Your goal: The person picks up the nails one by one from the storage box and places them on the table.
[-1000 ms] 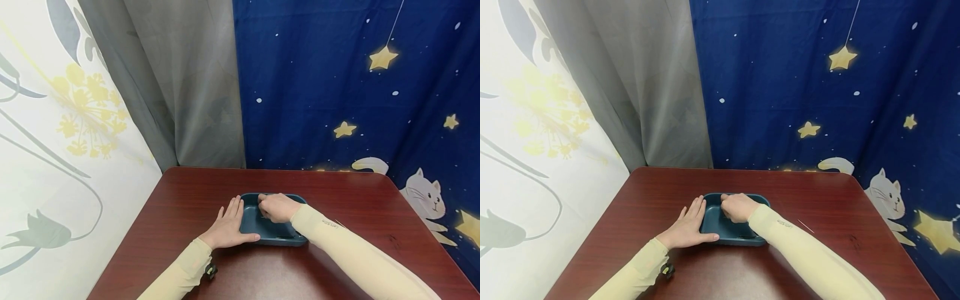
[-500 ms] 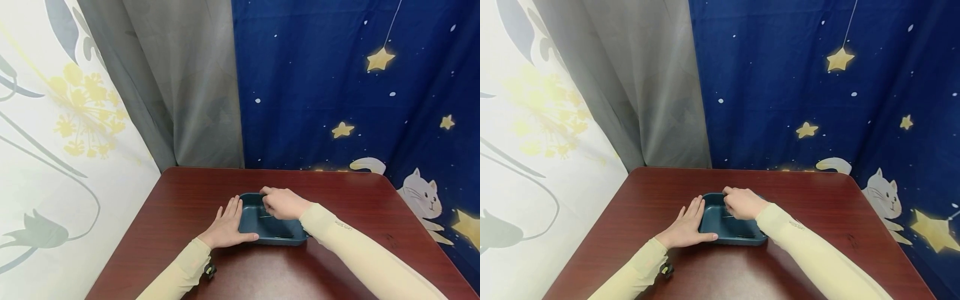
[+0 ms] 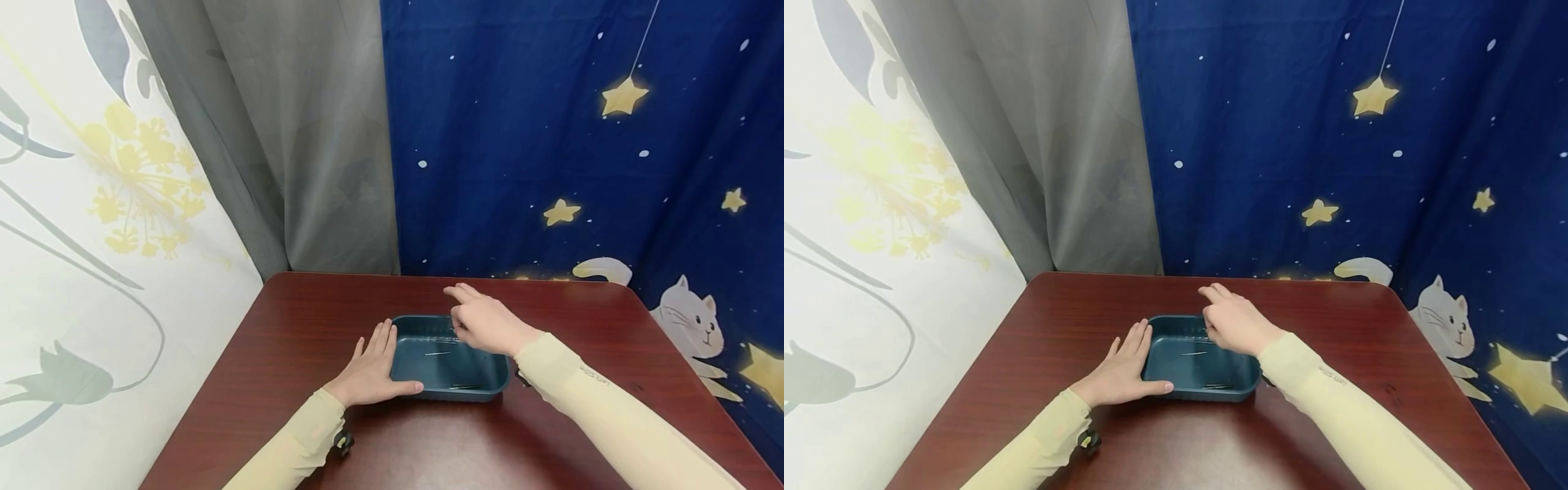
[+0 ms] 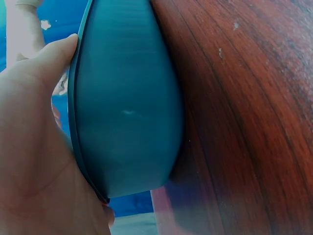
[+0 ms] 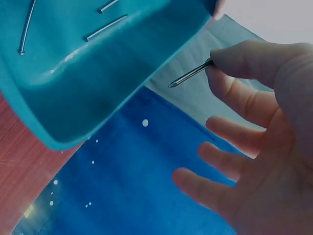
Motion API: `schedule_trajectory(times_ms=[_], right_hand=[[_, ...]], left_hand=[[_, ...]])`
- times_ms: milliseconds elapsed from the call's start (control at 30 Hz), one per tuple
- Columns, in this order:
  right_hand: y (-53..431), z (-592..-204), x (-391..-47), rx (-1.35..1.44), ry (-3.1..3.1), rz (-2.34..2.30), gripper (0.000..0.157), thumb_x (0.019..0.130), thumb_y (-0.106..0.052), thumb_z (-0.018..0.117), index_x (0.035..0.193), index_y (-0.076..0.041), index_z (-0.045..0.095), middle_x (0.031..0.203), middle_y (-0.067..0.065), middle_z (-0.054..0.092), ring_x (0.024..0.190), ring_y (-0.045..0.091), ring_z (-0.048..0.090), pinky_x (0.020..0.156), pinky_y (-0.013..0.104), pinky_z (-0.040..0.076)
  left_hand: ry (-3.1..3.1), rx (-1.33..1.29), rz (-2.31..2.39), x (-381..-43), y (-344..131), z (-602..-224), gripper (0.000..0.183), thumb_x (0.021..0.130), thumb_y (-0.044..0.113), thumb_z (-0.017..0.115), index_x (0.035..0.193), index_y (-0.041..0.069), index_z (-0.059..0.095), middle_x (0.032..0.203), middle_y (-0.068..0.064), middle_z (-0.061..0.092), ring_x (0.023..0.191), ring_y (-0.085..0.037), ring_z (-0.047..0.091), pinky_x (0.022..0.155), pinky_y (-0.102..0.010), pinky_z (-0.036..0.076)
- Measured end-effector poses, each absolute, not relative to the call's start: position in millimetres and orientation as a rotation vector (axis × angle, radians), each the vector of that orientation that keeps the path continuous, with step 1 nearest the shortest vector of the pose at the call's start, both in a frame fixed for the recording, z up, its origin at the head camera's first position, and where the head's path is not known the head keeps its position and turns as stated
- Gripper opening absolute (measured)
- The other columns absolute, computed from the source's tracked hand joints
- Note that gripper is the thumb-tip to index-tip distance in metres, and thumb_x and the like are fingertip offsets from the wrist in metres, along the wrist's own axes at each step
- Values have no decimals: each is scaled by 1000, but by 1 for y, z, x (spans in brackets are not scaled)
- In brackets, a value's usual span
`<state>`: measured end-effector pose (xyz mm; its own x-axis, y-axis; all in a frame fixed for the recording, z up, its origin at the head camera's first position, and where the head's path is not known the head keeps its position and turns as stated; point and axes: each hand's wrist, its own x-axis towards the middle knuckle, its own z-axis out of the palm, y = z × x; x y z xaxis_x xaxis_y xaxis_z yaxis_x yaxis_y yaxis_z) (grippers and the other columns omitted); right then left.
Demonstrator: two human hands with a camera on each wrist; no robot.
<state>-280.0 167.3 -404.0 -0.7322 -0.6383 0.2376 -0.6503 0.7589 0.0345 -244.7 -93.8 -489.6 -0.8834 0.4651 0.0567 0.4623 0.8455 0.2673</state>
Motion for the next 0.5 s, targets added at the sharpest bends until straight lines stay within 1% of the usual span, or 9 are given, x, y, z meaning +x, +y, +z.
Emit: schedule_trajectory(times_ms=[67, 133, 200, 300, 500], right_hand=[[172, -402, -279, 973, -2736, 71, 24, 80, -22, 67, 61, -29, 54, 139, 9, 42, 133, 31, 30, 89, 42, 46], [177, -400, -279, 938, -2751, 76, 24, 80, -22, 67, 61, -30, 54, 140, 9, 40, 134, 33, 28, 97, 50, 38], [182, -398, -278, 909, -2761, 97, 23, 79, -22, 67, 62, -30, 54, 141, 10, 39, 134, 34, 26, 98, 55, 33], [190, -395, -277, 869, -2773, 123, 23, 79, -23, 68, 62, -30, 54, 142, 10, 38, 135, 35, 24, 99, 60, 29], [207, -395, -274, 802, -2789, 146, 23, 77, -23, 69, 62, -31, 54, 142, 10, 37, 135, 36, 24, 99, 64, 24]], left_hand=[[3010, 758, 423, -244, -94, -489, 122, 64, 88, 39, 147, 6, 5, 154, -4, -8, 141, -26, 1, 105, -59, 12], [3007, 757, 419, -244, -94, -489, 122, 64, 88, 39, 147, 6, 4, 154, -4, -9, 141, -26, 1, 105, -60, 12], [3007, 761, 416, -245, -94, -488, 122, 64, 87, 39, 147, 5, 3, 154, -4, -9, 141, -26, 1, 105, -60, 11], [3006, 761, 415, -245, -94, -487, 121, 64, 87, 39, 148, 7, 3, 154, -3, -10, 141, -25, 0, 106, -59, 11], [3010, 763, 410, -245, -93, -488, 121, 65, 87, 40, 148, 7, 4, 153, -2, -12, 141, -25, 0, 106, -58, 12]])
